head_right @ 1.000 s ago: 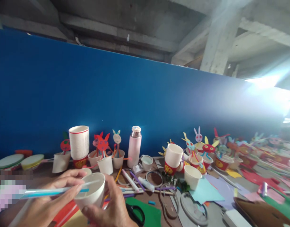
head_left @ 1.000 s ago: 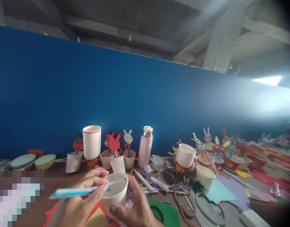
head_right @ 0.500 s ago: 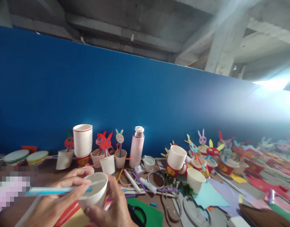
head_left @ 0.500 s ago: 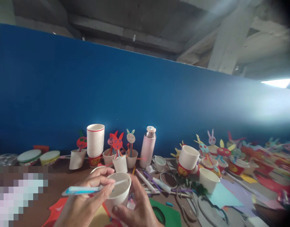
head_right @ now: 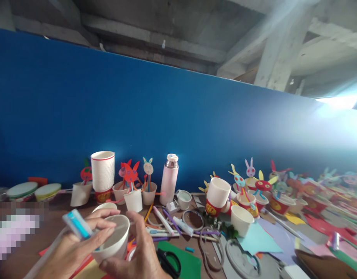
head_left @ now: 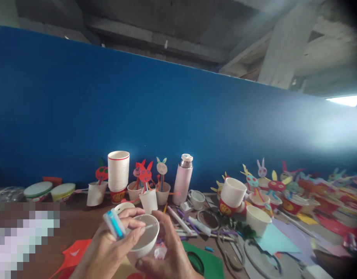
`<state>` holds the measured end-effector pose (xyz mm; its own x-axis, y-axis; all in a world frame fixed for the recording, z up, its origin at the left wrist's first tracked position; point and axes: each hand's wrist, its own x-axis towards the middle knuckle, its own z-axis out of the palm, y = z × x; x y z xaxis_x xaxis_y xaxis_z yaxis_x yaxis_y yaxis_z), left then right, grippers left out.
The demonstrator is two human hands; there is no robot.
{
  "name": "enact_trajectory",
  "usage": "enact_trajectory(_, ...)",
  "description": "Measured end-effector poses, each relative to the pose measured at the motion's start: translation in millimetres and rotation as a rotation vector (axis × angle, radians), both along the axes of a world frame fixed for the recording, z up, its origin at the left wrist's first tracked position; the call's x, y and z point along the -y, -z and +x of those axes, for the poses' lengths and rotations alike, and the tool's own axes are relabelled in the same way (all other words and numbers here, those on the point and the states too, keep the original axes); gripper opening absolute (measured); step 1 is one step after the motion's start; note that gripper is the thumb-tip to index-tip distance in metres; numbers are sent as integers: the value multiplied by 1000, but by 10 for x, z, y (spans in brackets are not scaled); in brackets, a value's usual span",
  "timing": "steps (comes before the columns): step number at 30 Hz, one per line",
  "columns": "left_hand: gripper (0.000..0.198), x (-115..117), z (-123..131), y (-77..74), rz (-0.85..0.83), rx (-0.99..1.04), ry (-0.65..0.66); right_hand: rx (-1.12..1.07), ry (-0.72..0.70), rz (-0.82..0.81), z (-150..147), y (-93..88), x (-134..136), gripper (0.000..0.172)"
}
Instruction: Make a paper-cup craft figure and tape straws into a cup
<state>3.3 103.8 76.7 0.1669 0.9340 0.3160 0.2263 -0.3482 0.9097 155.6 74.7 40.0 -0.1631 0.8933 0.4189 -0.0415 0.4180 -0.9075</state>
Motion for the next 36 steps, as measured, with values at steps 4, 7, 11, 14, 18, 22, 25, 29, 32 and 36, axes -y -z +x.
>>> enact_trajectory(4,25,-7,12,22,-75,-31,36,24,-62,-21,16,-93,49,62)
enact_trajectory(7,31,3,2,-28,-147,18,72,52,-53,-14,39,-128,67,56)
enact_trajectory(11,51,-62,-87,-112,-233,195,134,-76,-1,-25,63,-71,-6,58)
enact_trajectory(14,61,-173,-167,-83,-195,333,75,-228,34,-27,80,-51,-74,59)
enact_trajectory(18,56,-281,-152,103,-412,467,208,-301,69,-12,118,-85,-103,60)
enact_trajectory(22,65,-263,-7,294,-411,427,394,-310,67,-2,139,-122,-89,59)
enact_trajectory(25,70,-156,109,351,-317,408,428,-304,37,8,107,-111,-85,60)
enact_trajectory(29,66,-10,186,320,-252,367,283,-217,56,-12,30,-37,-87,62)
enact_trajectory(32,67,21,181,269,-195,278,151,-83,102,24,29,-61,-47,62)
enact_trajectory(36,58,-8,150,243,-191,319,141,94,106,146,135,-263,62,46)
